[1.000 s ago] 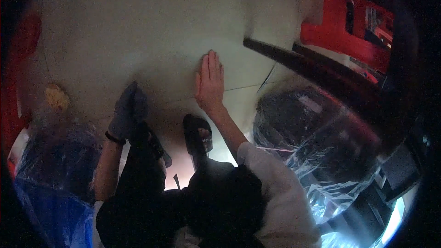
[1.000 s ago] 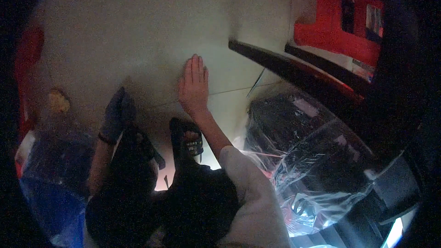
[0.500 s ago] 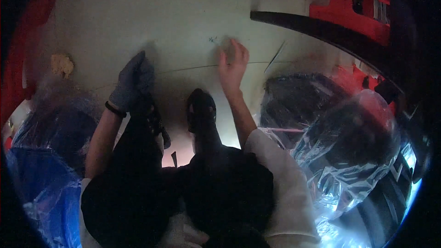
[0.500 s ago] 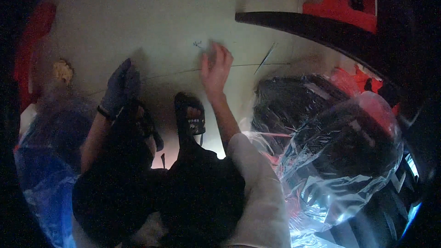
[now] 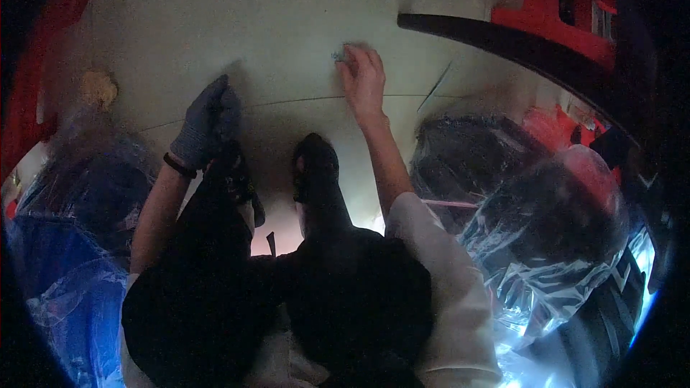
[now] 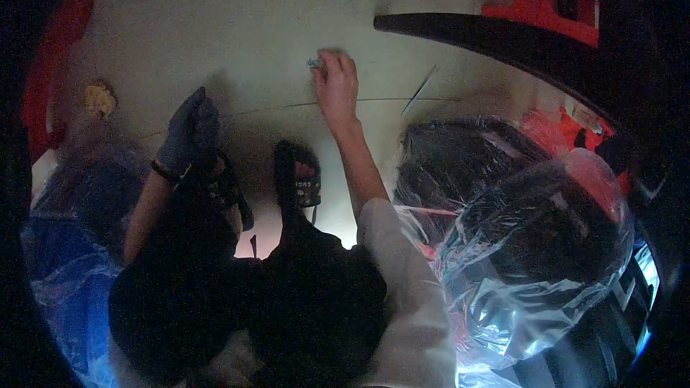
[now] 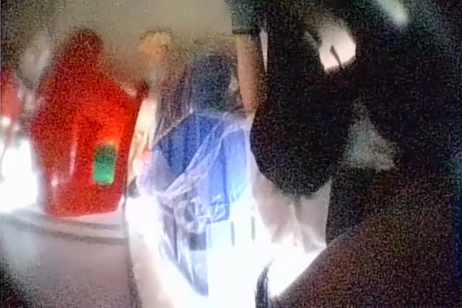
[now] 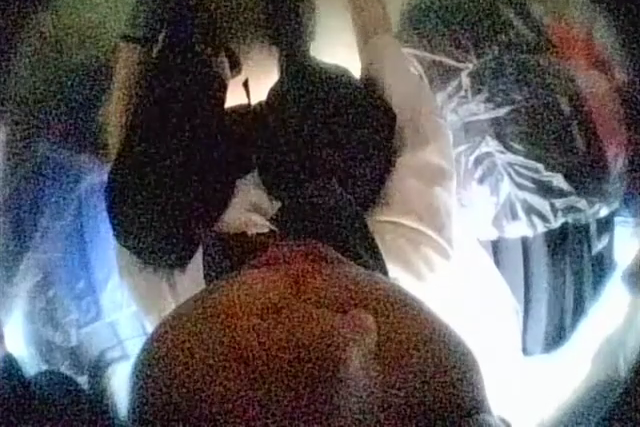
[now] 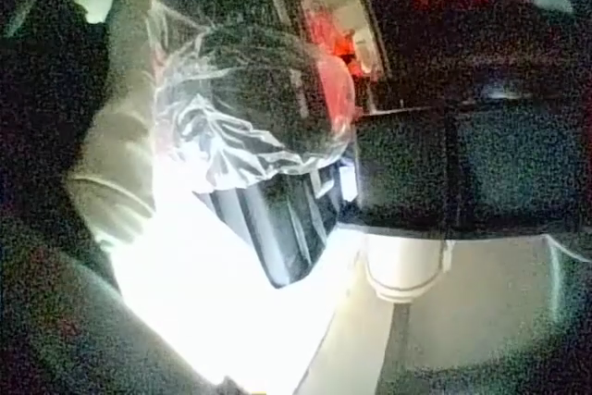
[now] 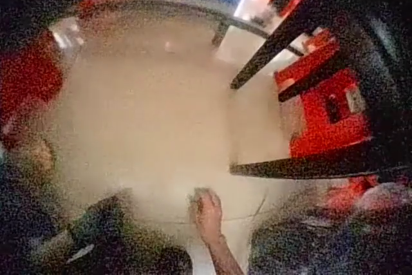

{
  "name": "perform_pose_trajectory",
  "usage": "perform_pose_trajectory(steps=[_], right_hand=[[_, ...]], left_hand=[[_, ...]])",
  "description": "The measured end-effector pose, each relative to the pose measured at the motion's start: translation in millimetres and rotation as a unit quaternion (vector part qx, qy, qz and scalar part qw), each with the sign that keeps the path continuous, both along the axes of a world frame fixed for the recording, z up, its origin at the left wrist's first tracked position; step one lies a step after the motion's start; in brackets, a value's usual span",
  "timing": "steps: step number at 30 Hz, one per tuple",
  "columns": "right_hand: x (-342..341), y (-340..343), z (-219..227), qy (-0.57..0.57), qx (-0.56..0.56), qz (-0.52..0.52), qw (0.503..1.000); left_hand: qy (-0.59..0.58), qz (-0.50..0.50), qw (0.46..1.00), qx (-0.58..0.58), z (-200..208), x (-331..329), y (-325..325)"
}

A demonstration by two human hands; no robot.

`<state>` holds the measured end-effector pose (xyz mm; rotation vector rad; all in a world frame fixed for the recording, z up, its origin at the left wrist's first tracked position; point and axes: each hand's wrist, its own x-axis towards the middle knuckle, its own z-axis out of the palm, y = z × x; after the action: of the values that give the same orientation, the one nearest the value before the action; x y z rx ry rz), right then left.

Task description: The person assembles plastic toy parts by hand, joining them with screws using an electric screwdriver at a factory workbench.

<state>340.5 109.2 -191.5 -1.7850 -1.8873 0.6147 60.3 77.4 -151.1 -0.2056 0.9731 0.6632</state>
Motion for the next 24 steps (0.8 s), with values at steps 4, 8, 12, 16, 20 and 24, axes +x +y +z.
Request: perform_pose_trajectory(steps=[4,8,12,16,20,24], right_hand=[[1,2,-3,0.019,-0.027,-0.006,0.999],[-2,3,-3,0.022,-0.001,0.015,1.000],[0,8,-2,0.007,0.022,0.045,0.999],[1,6,-3,-0.014,0.018,0.047,0.999],[-4,1,-1,-0.036,0.020,0.061,0.997],[-6,-5,-10,-0.085,0.043,0.062,0.994]], left_hand=[[-0.044,-0.018,0.998,0.031,-8,1,-4],[-0.026,0.027,0.999,-0.010,-9,3,-8],[-0.047,-0.007,0.998,0.036,-18,-1,-11],[0.120,-0.076,0.977,0.161,-10,17,-14],[0.082,-0.035,0.989,0.116,-15,7,-5],[0.298,-0.149,0.868,0.369,-10,29,-2]])
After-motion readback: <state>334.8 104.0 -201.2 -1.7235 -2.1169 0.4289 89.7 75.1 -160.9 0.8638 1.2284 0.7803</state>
